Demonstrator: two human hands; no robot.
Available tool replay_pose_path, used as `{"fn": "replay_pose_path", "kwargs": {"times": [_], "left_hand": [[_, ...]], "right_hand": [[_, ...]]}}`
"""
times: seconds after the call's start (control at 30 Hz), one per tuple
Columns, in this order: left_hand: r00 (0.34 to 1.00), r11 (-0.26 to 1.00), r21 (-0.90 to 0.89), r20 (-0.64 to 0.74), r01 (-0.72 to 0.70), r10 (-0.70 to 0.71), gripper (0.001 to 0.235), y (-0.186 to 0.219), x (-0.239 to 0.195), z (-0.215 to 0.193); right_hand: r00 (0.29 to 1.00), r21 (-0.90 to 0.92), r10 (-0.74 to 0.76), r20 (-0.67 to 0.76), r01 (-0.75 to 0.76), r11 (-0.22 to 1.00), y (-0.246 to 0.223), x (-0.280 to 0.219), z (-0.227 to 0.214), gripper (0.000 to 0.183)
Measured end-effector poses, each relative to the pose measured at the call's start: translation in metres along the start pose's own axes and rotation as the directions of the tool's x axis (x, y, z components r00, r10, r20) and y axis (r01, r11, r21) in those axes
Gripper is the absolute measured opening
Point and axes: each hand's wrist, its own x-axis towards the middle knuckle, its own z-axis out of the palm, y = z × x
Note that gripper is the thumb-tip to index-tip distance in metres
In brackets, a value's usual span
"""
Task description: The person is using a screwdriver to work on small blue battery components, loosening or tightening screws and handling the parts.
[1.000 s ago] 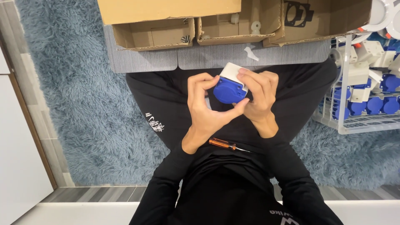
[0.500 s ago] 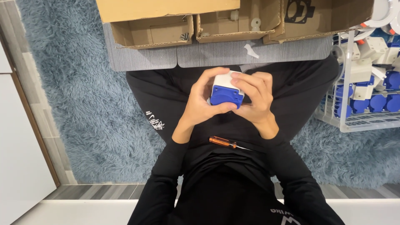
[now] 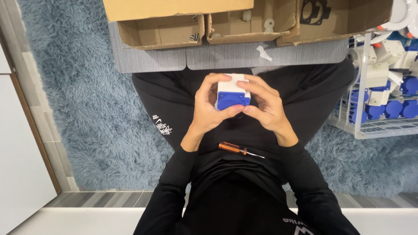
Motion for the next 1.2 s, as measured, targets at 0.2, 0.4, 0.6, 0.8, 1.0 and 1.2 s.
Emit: {"fn": "replay_pose_path", "kwargs": {"times": [0.2,0.4,0.6,0.8,1.0,1.2], "left_hand": [[1.0,0.999,-0.021,-0.006,0.027,-0.027,0.072,-0.001,-0.004,-0.01],[0.993,0.982,-0.152,-0.025,0.11,-0.115,0.061,-0.003,-0.004,-0.022],[0.979,0.936,-0.299,-0.019,0.186,-0.201,0.053,-0.014,-0.005,-0.018],[0.939,0.725,-0.627,0.026,0.283,-0.344,0.054,-0.014,-0.007,-0.022],[0.903,0.591,-0.746,0.031,0.306,-0.428,0.062,-0.016,-0.008,-0.028],[0.911,0.552,-0.785,0.04,0.282,-0.41,0.061,-0.011,-0.007,-0.03]], "right_hand": [[0.972,-0.154,0.117,0.202,-0.086,0.984,-0.053,0.04,-0.01,0.059],[0.96,-0.604,0.104,0.262,0.079,0.793,-0.138,0.116,-0.04,0.031],[0.883,-0.874,0.252,0.396,0.278,0.399,-0.111,0.172,-0.057,0.023],[0.817,-0.936,0.458,0.351,0.293,0.195,-0.069,0.186,-0.073,0.028],[0.699,-0.973,0.677,0.229,0.155,0.169,-0.075,0.205,-0.052,0.033],[0.637,-0.97,0.736,0.229,0.213,0.118,-0.036,0.207,-0.073,0.035]]}}
